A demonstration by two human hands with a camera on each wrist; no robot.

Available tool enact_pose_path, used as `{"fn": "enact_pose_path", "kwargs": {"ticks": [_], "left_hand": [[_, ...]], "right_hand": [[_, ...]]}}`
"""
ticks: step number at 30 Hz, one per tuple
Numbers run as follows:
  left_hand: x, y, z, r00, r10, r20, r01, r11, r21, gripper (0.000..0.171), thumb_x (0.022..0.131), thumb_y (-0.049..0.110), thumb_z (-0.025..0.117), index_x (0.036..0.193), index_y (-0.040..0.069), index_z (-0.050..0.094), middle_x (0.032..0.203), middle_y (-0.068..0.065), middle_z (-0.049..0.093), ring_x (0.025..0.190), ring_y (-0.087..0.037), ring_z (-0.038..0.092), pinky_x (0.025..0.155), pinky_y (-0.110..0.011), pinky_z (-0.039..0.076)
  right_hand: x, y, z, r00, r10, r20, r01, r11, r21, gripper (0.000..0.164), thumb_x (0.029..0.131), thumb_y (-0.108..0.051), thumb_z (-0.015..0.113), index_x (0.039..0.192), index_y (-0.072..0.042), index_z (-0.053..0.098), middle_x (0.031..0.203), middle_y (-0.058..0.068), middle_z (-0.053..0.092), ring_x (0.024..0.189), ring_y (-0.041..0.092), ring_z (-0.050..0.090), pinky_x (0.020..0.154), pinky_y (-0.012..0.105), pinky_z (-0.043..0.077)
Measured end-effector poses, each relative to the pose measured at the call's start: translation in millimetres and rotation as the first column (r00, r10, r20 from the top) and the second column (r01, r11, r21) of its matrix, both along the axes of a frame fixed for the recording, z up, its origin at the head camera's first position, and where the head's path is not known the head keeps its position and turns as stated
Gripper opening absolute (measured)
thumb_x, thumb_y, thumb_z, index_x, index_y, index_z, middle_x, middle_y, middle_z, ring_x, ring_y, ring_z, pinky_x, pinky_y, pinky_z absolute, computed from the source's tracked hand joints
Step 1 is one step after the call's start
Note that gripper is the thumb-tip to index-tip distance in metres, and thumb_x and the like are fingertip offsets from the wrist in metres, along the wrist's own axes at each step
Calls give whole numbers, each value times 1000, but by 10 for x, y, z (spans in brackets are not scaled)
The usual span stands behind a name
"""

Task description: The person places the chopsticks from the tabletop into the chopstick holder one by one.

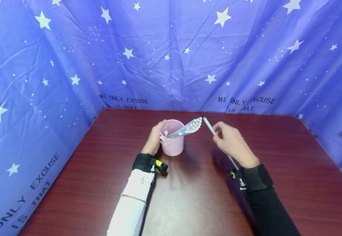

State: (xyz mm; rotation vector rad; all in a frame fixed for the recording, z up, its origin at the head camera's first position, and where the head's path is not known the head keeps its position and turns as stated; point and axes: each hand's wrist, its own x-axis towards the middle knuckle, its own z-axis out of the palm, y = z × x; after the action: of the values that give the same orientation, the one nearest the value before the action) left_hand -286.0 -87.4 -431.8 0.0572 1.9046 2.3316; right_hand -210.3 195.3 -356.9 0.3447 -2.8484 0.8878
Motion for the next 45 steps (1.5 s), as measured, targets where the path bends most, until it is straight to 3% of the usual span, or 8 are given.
{"fn": "enact_pose_path", "kwargs": {"ticks": [9, 15, 20, 24, 28, 31, 34, 45], "left_hand": [[-5, -4, -5, 1000, 5, 2, -5, 1000, 4, 55, 109, 34, 46, 138, -9, 63, 150, -22, 58, 145, -27, 49, 131, -44, 30], [0, -3, -2, 1000, 3, -2, -3, 1000, -1, 54, 110, 34, 45, 139, -8, 63, 149, -22, 59, 144, -27, 50, 131, -45, 31], [5, -3, -1, 1000, 2, 1, -2, 1000, -2, 54, 110, 34, 45, 137, -8, 64, 147, -23, 61, 142, -27, 51, 130, -44, 32], [6, 0, -2, 1000, 6, 1, -6, 1000, -2, 53, 110, 34, 45, 137, -8, 64, 147, -22, 61, 142, -27, 52, 129, -43, 33], [5, 2, -1, 1000, 7, 2, -7, 1000, -3, 54, 110, 34, 45, 138, -8, 63, 151, -22, 58, 145, -28, 49, 132, -45, 30], [0, 1, -1, 1000, 8, 1, -8, 1000, -5, 54, 110, 34, 45, 138, -9, 63, 154, -21, 56, 149, -28, 46, 133, -45, 27], [-1, -2, -1, 1000, 10, -5, -10, 1000, -7, 54, 110, 34, 46, 138, -8, 63, 156, -20, 55, 151, -28, 44, 133, -45, 27], [0, -3, -4, 1000, 6, -5, -6, 1000, -12, 54, 109, 36, 47, 135, -7, 66, 150, -20, 60, 147, -27, 48, 133, -46, 28]], "right_hand": [[101, -24, 215, 976, -71, -204, 46, 991, -125, 16, 96, -6, 64, 111, -3, 70, 96, 12, 72, 88, 25, 66, 79, 33, 50], [163, -44, 291, 914, -129, -384, 45, 975, -220, 19, 94, 4, 66, 111, -2, 71, 100, 13, 72, 87, 20, 62, 76, 17, 41], [225, -103, 367, 862, -194, -468, 22, 937, -348, 21, 96, 5, 68, 114, -3, 72, 100, 8, 78, 88, -2, 65, 81, 10, 46], [293, -164, 432, 844, -204, -496, -90, 858, -506, 20, 99, 6, 66, 118, 4, 70, 101, 6, 79, 90, -4, 74, 82, 11, 59], [376, -250, 506, 821, -182, -541, -250, 737, -628, 20, 100, 7, 66, 119, 12, 67, 107, 4, 77, 94, 8, 78, 86, 20, 63], [442, -331, 553, 800, -153, -580, -361, 650, -669, 19, 99, 10, 65, 117, 16, 65, 109, 7, 77, 92, 13, 78, 87, 23, 63], [497, -417, 581, 780, -111, -616, -438, 606, -664, 19, 99, 12, 65, 116, 19, 64, 110, 10, 77, 91, 15, 78, 87, 26, 64], [562, -624, 519, 797, -27, -604, -424, 686, -591, 22, 99, 13, 66, 121, 13, 67, 112, 6, 79, 93, 11, 78, 87, 26, 65]]}}
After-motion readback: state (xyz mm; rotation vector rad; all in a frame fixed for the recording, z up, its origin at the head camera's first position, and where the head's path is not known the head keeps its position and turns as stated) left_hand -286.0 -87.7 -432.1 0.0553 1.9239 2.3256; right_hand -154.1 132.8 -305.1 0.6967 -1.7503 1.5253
